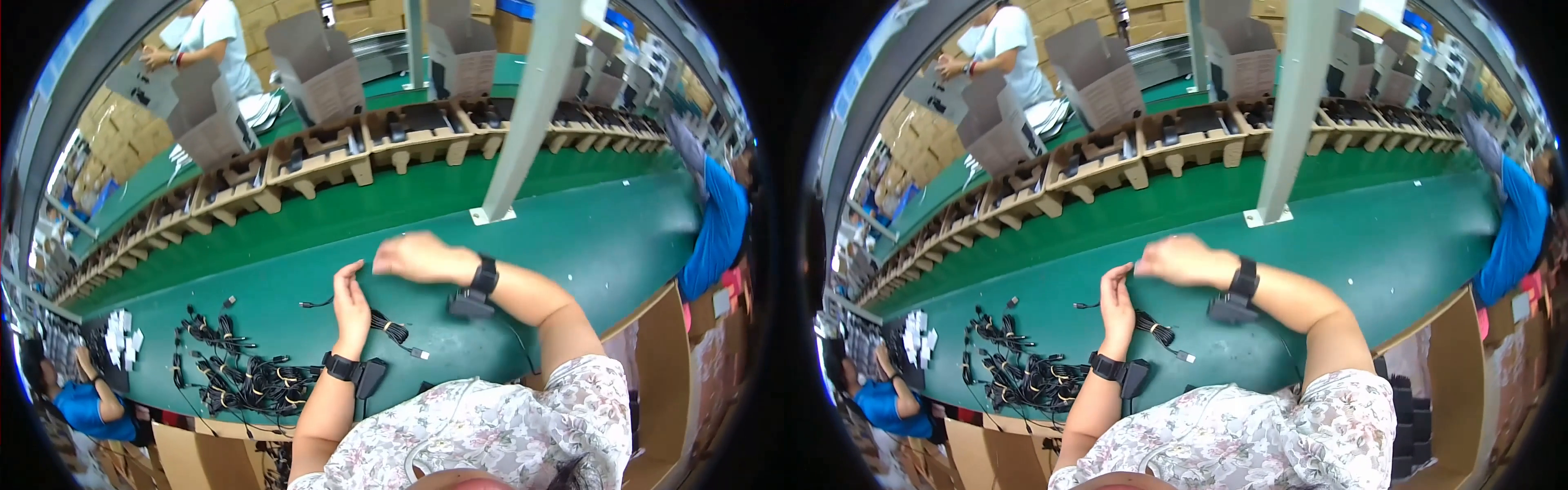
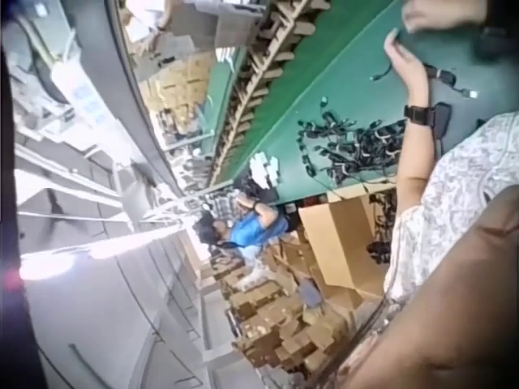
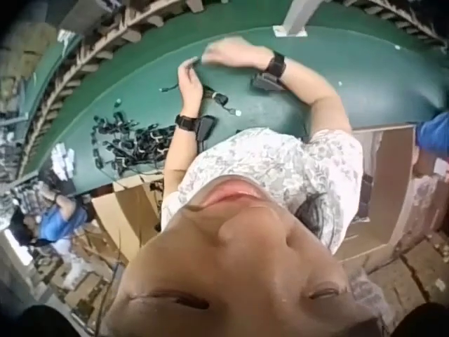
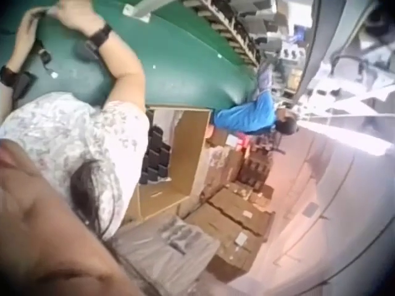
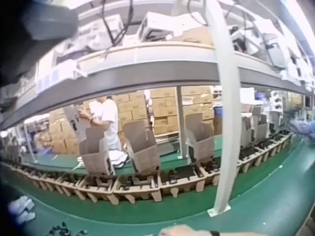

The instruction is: The person picks up a black rectangular component from a box, connects a black cable to it, and places the assembled unit into a cardboard tray on the assembly line.

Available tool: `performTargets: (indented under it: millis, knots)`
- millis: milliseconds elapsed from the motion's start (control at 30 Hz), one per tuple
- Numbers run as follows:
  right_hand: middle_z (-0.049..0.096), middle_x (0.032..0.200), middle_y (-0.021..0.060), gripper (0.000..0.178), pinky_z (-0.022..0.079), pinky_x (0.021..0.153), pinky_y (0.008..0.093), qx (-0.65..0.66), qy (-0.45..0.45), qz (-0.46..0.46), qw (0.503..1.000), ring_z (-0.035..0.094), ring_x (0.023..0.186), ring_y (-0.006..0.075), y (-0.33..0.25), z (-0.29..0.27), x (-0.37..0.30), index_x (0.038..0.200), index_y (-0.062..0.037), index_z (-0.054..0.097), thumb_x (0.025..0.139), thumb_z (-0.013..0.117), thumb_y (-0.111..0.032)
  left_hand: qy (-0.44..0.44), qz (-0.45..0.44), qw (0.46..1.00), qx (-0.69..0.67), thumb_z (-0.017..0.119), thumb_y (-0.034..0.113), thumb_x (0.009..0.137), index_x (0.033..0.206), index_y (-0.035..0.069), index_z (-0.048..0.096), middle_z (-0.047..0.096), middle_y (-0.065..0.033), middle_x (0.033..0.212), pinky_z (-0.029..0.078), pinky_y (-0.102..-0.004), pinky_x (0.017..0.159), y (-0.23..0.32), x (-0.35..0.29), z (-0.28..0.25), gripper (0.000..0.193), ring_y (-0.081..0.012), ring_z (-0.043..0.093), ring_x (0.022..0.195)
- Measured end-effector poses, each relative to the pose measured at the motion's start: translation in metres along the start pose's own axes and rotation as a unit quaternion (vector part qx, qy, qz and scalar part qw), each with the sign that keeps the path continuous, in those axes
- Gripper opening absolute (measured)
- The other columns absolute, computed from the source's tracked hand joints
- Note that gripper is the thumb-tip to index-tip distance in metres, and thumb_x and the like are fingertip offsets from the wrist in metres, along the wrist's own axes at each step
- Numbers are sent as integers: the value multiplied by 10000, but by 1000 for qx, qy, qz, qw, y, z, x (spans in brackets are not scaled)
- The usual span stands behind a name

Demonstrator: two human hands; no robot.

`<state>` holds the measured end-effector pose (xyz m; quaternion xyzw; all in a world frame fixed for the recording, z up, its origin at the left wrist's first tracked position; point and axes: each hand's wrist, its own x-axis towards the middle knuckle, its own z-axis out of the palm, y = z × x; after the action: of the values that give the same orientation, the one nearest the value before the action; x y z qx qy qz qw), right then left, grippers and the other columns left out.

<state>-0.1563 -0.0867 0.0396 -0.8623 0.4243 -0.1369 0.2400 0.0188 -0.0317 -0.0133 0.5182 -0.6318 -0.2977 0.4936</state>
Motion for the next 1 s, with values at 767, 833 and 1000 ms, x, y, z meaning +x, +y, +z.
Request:
performTargets:
  millis: [767, 833, 1000]
  knots:
    - [459, 946, 58, 318, 462, 647, 239, 409, 282, 33, 867, 505, 704, 75, -28, 0, -70, 1094, -30, 467, 806, 603, -41, -300, -64, 885, 351, 486, 73, 910, 1129, 16, 454, 553, -105, 1153, 433, -267, 850, 96, 11, -44, 229, -149, 524, 1060]
    - [452, 955, 59, 319, 461, 646, 243, 419, 275, 15, 865, 506, 706, 78, -34, -1, -61, 1104, -30, 467, 811, 595, -31, -254, -62, 964, 40, 514, 60, 883, 1128, 34, 467, 556, -119, 1138, 442, -285, 839, 69, 11, -41, 251, -176, 537, 1043]
    - [438, 979, 62, 347, 456, 653, 255, 294, 273, 9, 916, 509, 725, 92, -48, -3, -49, 1150, -40, 473, 822, 582, -13, 120, 125, 985, -25, 555, 49, 845, 1126, 52, 494, 564, -130, 1116, 447, -331, 859, 61, 13, -24, 287, -204, 538, 1056]
